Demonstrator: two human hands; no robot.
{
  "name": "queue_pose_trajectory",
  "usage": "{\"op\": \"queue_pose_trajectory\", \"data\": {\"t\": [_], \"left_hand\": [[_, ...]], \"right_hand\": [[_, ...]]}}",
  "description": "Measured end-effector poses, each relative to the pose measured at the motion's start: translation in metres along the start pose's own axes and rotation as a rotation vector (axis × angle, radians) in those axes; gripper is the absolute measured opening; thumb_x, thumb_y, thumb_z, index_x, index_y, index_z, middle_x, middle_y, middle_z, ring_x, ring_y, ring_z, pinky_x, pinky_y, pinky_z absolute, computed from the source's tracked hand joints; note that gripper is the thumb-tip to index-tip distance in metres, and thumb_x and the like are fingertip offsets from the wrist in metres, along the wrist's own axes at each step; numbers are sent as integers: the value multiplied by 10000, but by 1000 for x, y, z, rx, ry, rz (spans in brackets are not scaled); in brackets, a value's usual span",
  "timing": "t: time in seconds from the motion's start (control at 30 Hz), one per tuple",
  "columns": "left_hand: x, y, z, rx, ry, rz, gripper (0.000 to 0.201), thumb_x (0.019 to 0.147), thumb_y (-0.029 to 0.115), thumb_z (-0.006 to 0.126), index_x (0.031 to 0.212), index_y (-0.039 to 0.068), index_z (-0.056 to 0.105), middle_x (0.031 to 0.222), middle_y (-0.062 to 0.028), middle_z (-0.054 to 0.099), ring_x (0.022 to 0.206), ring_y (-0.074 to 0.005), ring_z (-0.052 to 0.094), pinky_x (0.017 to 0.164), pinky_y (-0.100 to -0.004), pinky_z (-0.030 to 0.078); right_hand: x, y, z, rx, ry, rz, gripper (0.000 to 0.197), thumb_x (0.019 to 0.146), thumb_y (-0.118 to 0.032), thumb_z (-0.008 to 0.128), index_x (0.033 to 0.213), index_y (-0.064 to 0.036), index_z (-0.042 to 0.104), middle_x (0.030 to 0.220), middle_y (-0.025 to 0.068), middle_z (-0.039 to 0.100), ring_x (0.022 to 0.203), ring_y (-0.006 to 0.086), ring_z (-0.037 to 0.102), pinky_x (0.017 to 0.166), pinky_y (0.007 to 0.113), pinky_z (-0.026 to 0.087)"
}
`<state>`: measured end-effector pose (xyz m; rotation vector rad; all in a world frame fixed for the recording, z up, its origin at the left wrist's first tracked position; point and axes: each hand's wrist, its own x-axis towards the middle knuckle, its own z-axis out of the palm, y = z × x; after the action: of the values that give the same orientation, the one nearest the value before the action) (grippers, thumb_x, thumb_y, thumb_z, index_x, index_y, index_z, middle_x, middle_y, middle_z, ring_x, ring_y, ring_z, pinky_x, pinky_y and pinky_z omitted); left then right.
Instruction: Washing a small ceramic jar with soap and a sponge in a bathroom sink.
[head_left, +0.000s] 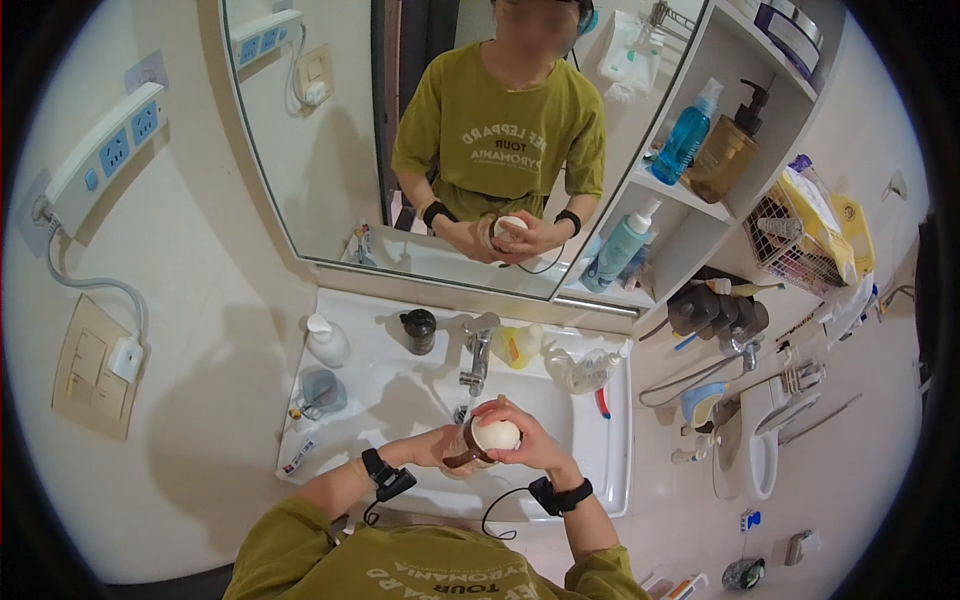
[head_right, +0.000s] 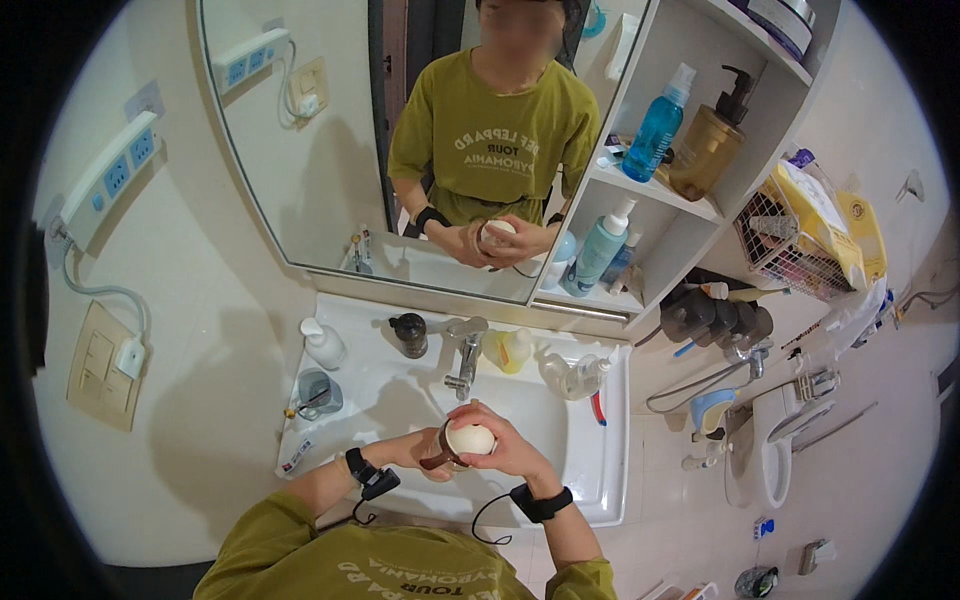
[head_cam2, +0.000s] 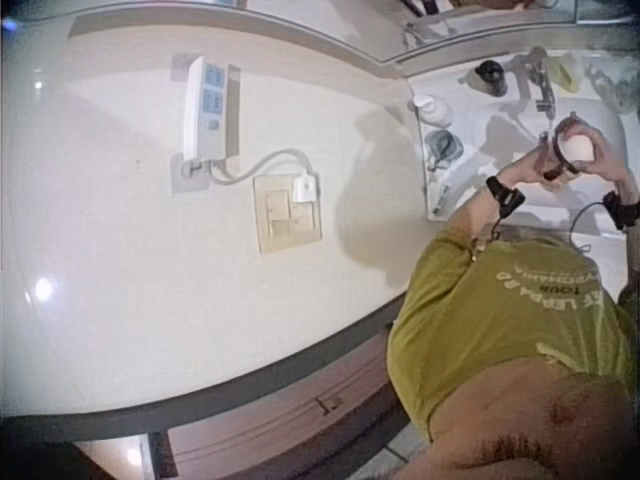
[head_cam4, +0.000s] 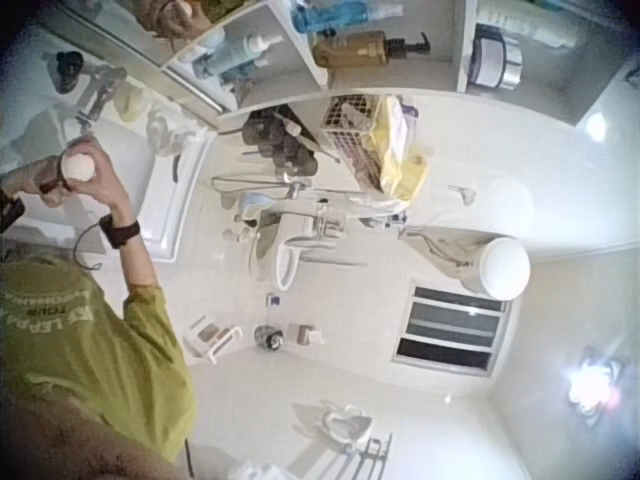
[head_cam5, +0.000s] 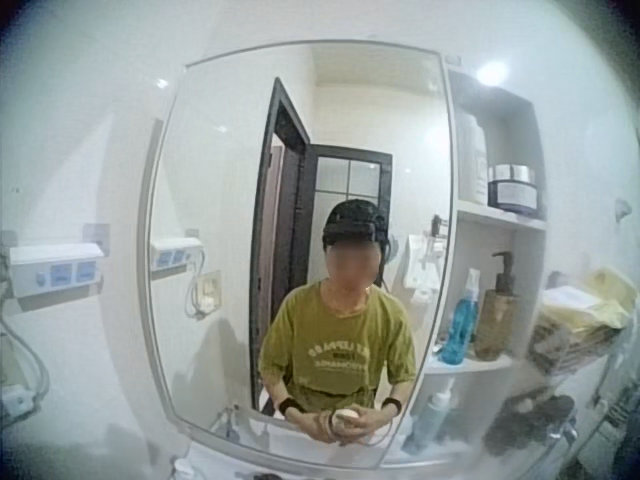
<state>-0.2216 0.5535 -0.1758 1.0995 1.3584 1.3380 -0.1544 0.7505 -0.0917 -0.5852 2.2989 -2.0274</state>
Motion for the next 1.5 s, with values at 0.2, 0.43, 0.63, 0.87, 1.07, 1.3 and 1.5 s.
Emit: {"op": "queue_pose_trajectory", "data": {"t": [0.2, 0.43, 0.63, 0.87, 1.07, 1.3, 1.5], "left_hand": [[6, 13, 4, -299, -178, -55, 542, 702, 99, 711, 1190, 83, 475, 1091, -10, 561, 1039, -127, 495, 927, -279, 377], [15, 33, 15, 557, 726, -130, 640, 589, 229, 753, 1126, 39, 461, 991, -150, 569, 927, -302, 560, 791, -373, 453], [5, 15, 13, 537, 672, -327, 629, 582, 213, 743, 1109, 39, 447, 1004, -145, 544, 937, -321, 536, 811, -387, 438], [-9, -7, 17, 851, 930, -173, 594, 586, 184, 732, 1077, 15, 443, 965, -147, 556, 896, -343, 534, 764, -425, 439], [-21, -9, 8, 904, 969, -249, 603, 567, 177, 736, 1071, 14, 447, 945, -154, 559, 911, -345, 527, 776, -427, 437], [-61, -21, 5, 530, 1114, -361, 604, 602, 206, 755, 1082, 15, 443, 1002, -167, 575, 931, -318, 561, 774, -383, 460], [-69, -11, 11, 23, 1142, 81, 508, 759, 224, 666, 1154, 28, 414, 997, -111, 590, 938, -253, 588, 804, -351, 476]], "right_hand": [[10, -9, -8, 132, -208, -47, 364, 676, -114, 730, 1001, -99, 564, 1088, 114, 526, 1075, 291, 465, 903, 394, 364], [5, 1, 23, -404, 385, 243, 495, 757, -236, 691, 1156, -67, 453, 1139, 143, 513, 975, 253, 549, 797, 331, 453], [-6, 37, 26, -522, 445, 391, 577, 750, -418, 669, 1094, -15, 441, 738, 170, 621, 670, 321, 625, 586, 384, 492], [13, 44, 51, -563, 366, 424, 589, 773, -388, 658, 1187, -57, 401, 913, 210, 612, 777, 316, 629, 638, 356, 493], [18, 70, 74, -191, 434, 328, 703, 769, -309, 686, 1291, -102, 264, 912, 170, 614, 804, 288, 625, 688, 334, 492], [51, 36, 32, -665, 125, 515, 548, 859, -354, 511, 1307, -106, 314, 1047, 166, 598, 804, 349, 606, 685, 419, 485], [79, 88, 8, -1024, 121, 249, 501, 833, -161, 418, 1327, -154, 339, 1385, 74, 339, 1294, 293, 282, 1033, 596, 25]]}}
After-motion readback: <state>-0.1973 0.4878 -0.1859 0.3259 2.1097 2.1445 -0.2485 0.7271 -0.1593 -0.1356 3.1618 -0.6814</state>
